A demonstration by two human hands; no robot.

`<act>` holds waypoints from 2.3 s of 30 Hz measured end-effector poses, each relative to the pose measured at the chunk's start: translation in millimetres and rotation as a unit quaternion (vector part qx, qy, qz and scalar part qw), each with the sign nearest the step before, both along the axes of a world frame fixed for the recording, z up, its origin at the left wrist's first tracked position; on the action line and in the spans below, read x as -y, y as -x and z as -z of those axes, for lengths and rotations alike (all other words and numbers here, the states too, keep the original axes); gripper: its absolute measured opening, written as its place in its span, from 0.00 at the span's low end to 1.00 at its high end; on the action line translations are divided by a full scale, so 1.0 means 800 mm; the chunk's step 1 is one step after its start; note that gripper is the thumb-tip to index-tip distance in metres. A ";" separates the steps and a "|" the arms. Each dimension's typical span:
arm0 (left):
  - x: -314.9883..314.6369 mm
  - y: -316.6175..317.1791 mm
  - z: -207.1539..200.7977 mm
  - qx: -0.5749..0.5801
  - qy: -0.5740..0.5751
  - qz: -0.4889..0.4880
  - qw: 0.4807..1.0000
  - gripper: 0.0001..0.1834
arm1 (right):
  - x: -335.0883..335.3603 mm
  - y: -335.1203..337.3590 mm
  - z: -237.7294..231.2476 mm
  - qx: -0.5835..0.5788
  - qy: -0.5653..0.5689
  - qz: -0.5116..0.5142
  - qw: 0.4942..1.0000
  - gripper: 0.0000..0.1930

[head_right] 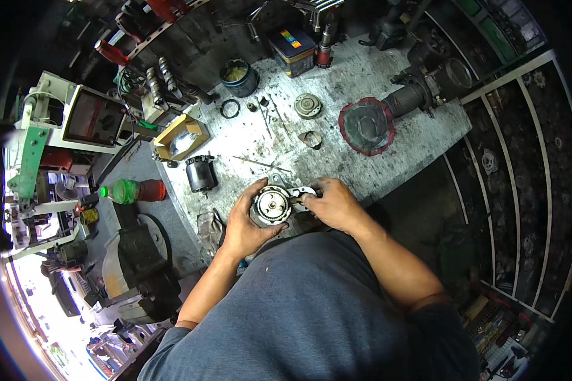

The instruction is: The person assembles a small electric motor on a workbench. They place a bearing into the motor housing, insert the rotor, and fit the end cap, using a screwdriver to tighten screws. The person also wipes parts with a cloth and briefly interacts with another person in the workshop.

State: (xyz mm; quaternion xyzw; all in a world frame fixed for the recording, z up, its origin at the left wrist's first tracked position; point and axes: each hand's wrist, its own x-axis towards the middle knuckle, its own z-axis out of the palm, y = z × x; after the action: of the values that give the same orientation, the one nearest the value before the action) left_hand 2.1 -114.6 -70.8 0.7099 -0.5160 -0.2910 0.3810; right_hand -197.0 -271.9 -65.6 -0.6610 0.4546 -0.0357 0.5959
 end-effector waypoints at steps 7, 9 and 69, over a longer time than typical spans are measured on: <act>0.002 -0.002 0.005 0.026 0.001 0.002 1.000 0.58 | -0.002 -0.009 0.002 0.020 -0.021 0.042 0.999 0.12; -0.006 -0.003 0.007 -0.029 0.006 -0.004 1.000 0.59 | -0.002 -0.009 0.004 0.035 -0.039 0.050 0.997 0.10; 0.038 -0.040 -0.093 0.111 -0.081 0.121 0.983 0.32 | -0.014 -0.002 0.029 0.069 -0.096 0.037 0.992 0.13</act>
State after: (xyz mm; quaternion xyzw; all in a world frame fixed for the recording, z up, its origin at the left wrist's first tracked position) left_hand 33.9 -145.1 3.4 0.6990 -0.6115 -0.2951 0.2245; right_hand -195.2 -261.0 -88.7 -0.5792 0.4380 -0.0592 0.6849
